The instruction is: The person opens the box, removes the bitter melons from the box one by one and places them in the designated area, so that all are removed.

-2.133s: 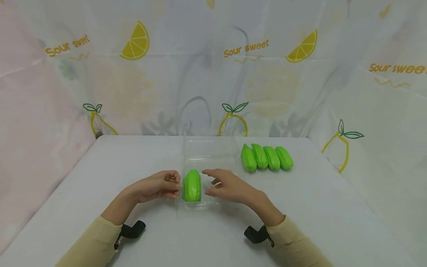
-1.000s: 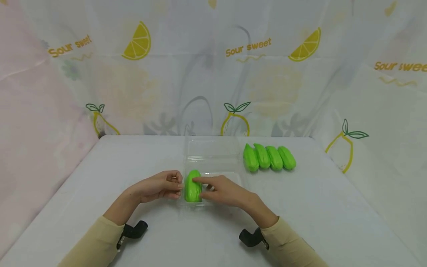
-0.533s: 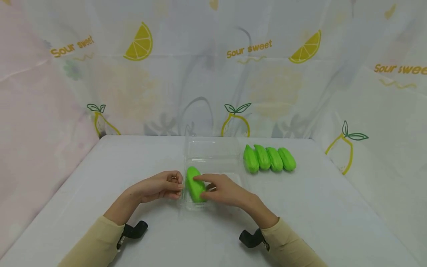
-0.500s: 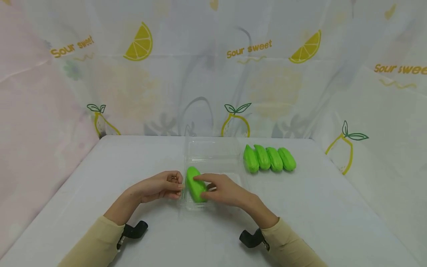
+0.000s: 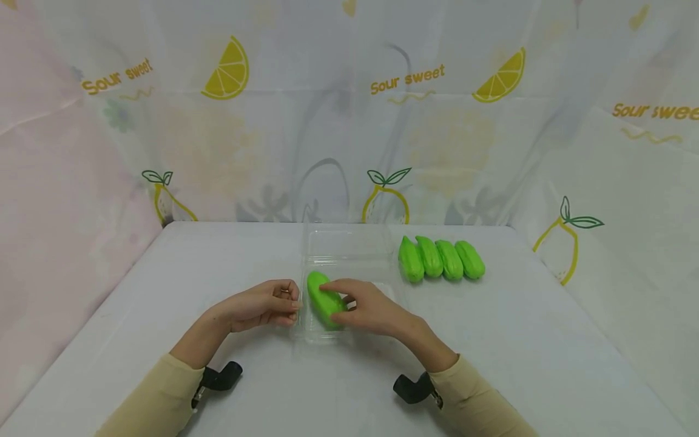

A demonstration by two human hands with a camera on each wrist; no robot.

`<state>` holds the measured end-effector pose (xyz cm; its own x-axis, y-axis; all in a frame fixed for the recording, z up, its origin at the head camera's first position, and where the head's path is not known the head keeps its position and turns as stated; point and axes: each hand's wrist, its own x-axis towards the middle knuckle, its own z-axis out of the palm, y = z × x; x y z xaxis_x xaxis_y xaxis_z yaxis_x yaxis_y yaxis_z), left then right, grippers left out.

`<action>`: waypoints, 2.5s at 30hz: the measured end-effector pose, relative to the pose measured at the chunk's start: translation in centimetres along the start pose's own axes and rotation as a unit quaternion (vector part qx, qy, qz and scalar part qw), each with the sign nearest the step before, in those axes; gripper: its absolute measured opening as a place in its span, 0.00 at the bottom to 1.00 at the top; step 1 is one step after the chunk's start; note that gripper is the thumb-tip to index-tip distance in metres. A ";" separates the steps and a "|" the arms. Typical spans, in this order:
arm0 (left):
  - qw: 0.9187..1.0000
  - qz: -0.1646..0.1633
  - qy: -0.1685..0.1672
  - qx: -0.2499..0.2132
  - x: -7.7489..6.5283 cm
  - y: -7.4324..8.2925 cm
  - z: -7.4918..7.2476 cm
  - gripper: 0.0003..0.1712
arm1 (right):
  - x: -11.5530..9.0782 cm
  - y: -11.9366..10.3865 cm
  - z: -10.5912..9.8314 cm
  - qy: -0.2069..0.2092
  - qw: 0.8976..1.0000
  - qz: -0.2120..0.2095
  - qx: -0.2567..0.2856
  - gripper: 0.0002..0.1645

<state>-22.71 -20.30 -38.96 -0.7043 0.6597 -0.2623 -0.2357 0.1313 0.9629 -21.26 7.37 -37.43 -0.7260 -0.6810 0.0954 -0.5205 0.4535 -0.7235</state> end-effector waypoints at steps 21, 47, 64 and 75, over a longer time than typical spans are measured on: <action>1.000 0.003 -0.003 0.000 0.0 0.1 -0.1 0.07 | -0.1 0.1 -0.8 0.026 0.999 -0.017 -0.021 0.33; 1.000 -0.002 0.000 0.003 0.1 -0.1 -0.1 0.07 | -0.8 1.0 -2.5 0.066 0.998 0.004 -0.003 0.33; 1.000 -0.001 0.005 0.005 0.0 0.6 0.1 0.06 | -1.2 1.4 -4.3 0.101 0.995 0.012 0.014 0.33; 1.000 -0.005 -0.001 0.005 0.1 -0.1 0.1 0.06 | -2.3 2.2 -4.9 0.134 0.990 0.039 0.010 0.34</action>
<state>-22.71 -20.13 -39.08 -0.7005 0.6600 -0.2715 -0.2362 0.1445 0.9609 -22.90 12.71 -35.90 -0.8581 -0.4668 0.2139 -0.4508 0.4855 -0.7491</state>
